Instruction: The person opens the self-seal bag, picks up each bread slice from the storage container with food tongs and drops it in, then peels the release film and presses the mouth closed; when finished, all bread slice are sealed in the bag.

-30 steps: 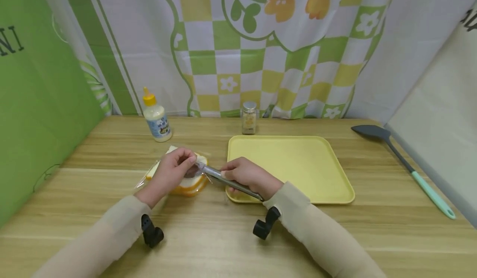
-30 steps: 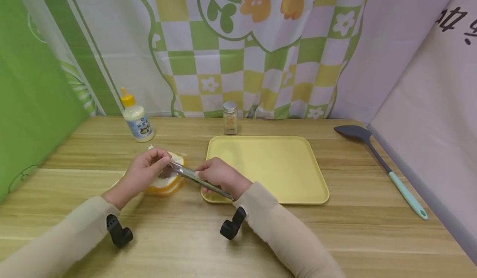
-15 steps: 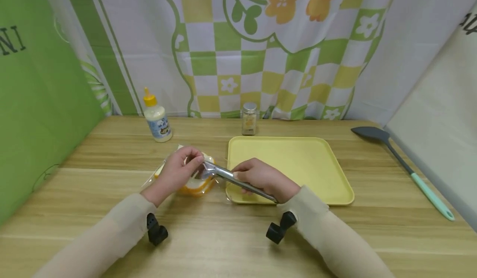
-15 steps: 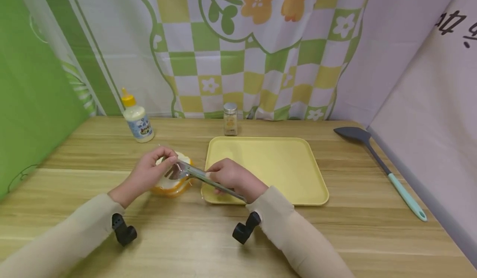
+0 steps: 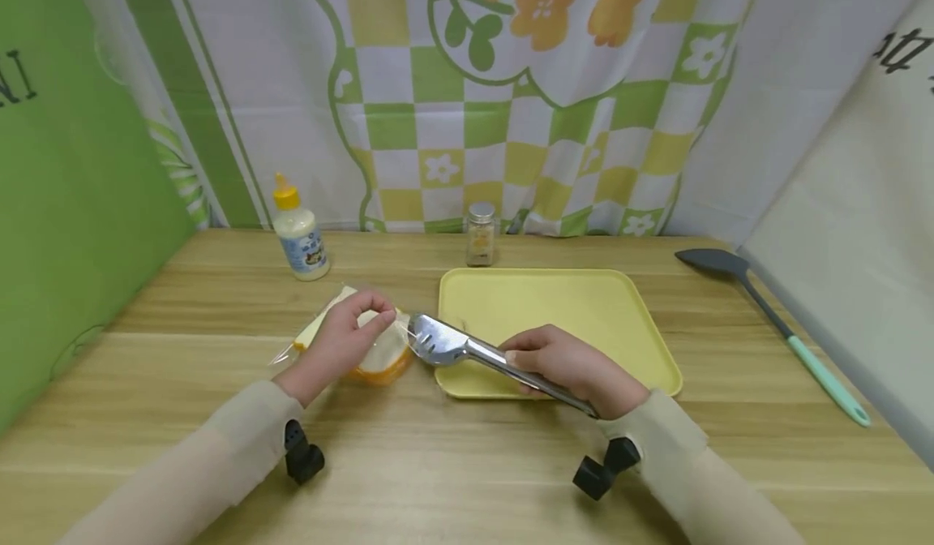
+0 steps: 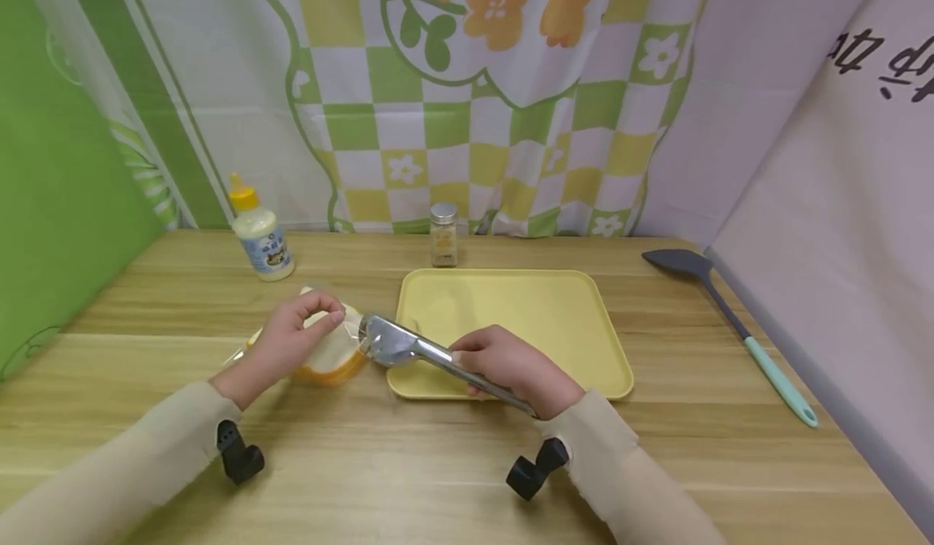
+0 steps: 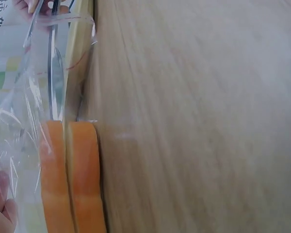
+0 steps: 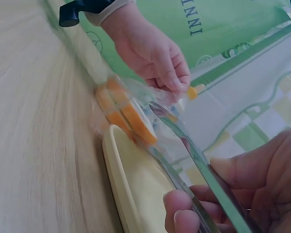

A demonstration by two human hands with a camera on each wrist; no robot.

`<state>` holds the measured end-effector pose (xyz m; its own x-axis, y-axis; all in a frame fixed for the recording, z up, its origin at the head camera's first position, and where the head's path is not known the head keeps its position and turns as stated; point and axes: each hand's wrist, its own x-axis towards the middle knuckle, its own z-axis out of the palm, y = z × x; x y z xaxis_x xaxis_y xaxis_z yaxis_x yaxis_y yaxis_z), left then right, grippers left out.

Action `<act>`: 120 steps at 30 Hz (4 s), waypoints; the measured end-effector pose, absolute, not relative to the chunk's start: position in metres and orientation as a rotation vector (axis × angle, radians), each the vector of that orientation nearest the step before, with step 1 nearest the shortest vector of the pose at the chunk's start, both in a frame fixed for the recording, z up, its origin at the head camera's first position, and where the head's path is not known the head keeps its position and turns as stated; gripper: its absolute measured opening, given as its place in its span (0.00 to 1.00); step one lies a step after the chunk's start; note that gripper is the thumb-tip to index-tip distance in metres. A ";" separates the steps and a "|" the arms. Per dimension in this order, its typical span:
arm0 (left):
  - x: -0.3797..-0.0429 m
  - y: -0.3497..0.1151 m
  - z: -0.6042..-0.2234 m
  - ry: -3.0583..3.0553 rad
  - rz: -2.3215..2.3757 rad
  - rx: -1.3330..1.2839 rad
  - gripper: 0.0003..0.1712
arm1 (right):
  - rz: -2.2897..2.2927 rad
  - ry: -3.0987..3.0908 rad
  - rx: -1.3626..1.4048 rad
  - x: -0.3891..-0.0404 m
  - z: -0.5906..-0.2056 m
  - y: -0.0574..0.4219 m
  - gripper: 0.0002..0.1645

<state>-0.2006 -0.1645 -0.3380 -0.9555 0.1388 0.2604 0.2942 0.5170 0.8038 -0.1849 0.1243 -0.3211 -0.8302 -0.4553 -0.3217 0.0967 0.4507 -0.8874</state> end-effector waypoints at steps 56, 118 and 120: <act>-0.193 -0.164 -0.356 -2.573 -1.413 -0.451 0.04 | -1.023 3.093 0.359 -0.159 -0.355 0.326 0.38; -0.271 -0.114 -0.330 -3.015 -1.098 -1.018 0.13 | -1.129 3.088 -0.209 -0.185 -0.312 0.198 0.37; -0.270 -0.114 -0.334 -3.013 -1.076 -1.020 0.12 | -1.158 3.052 -0.249 -0.189 -0.312 0.185 0.35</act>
